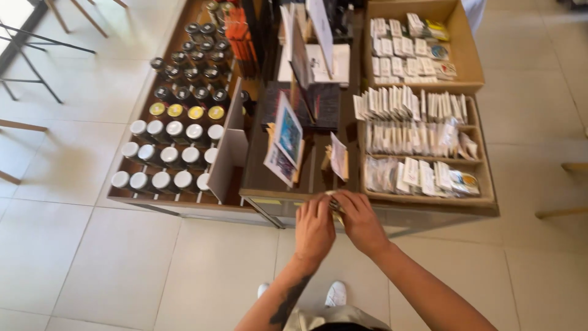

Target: Cleaning product jars and display shelves in a grocery store specialty section.

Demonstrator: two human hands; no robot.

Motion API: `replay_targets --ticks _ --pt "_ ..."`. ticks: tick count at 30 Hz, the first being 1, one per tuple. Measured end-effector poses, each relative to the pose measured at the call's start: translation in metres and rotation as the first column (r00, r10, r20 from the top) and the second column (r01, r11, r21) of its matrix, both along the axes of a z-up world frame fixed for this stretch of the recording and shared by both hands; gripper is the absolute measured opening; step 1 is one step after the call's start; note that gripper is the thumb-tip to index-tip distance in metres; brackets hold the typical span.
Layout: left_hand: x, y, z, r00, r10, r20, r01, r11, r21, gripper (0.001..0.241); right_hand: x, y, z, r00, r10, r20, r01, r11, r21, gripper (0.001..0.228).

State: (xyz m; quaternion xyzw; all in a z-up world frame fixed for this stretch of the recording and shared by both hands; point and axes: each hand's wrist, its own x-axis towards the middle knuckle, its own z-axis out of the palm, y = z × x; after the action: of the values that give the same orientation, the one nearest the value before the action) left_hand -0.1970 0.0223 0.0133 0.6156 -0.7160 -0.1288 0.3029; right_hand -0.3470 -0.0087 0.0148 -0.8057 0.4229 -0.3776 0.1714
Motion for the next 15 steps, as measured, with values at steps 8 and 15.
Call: replay_targets --ticks 8,15 --pt "-0.011 0.014 -0.032 0.977 -0.141 0.159 0.141 0.99 0.01 0.04 -0.028 0.025 -0.036 0.999 0.018 -0.046 -0.007 0.97 0.244 0.048" --pt "-0.017 0.005 0.024 0.963 -0.114 -0.246 0.162 0.969 0.187 0.036 -0.095 0.054 -0.075 0.252 -0.706 0.662 -0.779 0.257 0.571 0.044"
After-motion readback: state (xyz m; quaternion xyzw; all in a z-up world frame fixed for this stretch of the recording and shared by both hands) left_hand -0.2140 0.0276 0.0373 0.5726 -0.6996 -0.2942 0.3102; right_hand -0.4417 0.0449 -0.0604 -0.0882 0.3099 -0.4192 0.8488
